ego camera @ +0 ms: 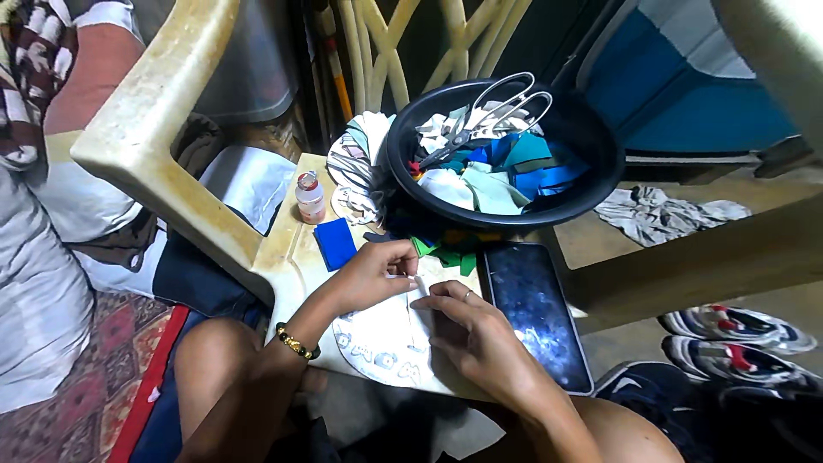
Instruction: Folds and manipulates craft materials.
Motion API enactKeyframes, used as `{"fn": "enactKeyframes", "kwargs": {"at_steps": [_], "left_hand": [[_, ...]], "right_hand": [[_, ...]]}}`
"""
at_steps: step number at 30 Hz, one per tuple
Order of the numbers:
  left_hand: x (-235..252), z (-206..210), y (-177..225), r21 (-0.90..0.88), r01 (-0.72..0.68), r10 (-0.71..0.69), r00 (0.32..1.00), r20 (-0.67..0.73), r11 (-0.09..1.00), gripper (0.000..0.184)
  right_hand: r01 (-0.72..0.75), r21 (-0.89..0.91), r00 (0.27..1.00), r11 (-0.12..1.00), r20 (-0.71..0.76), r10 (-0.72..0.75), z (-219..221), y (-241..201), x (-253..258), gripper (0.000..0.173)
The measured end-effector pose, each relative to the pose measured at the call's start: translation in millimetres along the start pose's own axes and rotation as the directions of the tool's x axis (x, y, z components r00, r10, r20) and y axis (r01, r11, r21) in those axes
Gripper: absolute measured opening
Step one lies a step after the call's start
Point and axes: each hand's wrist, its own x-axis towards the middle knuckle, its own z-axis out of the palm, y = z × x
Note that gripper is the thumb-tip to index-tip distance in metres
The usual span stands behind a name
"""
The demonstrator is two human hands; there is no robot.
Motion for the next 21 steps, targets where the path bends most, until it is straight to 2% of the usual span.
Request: {"fn": "enactKeyframes", "kwargs": {"at_steps": [3, 7, 11, 13, 15, 18, 20, 21], "left_hand": [[-2, 2, 0, -0.049, -0.040, 0.039, 0.999, -0.029, 0.998, 0.004], [-5, 0, 0, -0.054, -0.056, 0.053, 0.997, -0.054, 0.997, 0.009], [-19, -11, 9, -0.085, 0.116, -0.120, 0.992, -0.041, 0.990, 0.039], [-29, -15, 13, -0.223, 0.185, -0.196, 0.980, -0.028, 0.957, 0.047], [-39, -13, 10, -0.490, 0.126, -0.180, 0.982, -0.063, 0.862, 0.043], [-50, 3, -1, -0.817, -0.053, -0.095, 0.987, -0.131, 0.574, 0.026], [-59, 16, 0, -0.904, -0.049, -0.130, 0.985, -0.114, 0.425, 0.044], [-64, 23, 5, -0.927, -0.043, -0.191, 0.974, -0.122, 0.373, 0.046]], "right_hand": [[0.018, 0.036, 1.000, 0.999, -0.008, -0.018, 1, 1, 0, 0.043], [0.071, 0.084, 0.997, 0.994, -0.026, -0.069, 1, 1, 0, 0.052], [0.138, 0.170, 0.990, 0.976, -0.048, -0.131, -5, 1, -2, 0.053], [0.148, 0.247, 0.989, 0.958, -0.045, -0.141, -10, 1, -3, 0.051], [0.156, 0.332, 0.988, 0.930, -0.046, -0.149, -14, 0, -4, 0.051], [0.170, 0.455, 0.985, 0.874, -0.053, -0.164, -16, -1, -4, 0.055], [0.174, 0.506, 0.984, 0.845, -0.057, -0.169, -16, -2, -4, 0.059], [0.176, 0.525, 0.984, 0.833, -0.060, -0.170, -16, -1, -3, 0.061]]}}
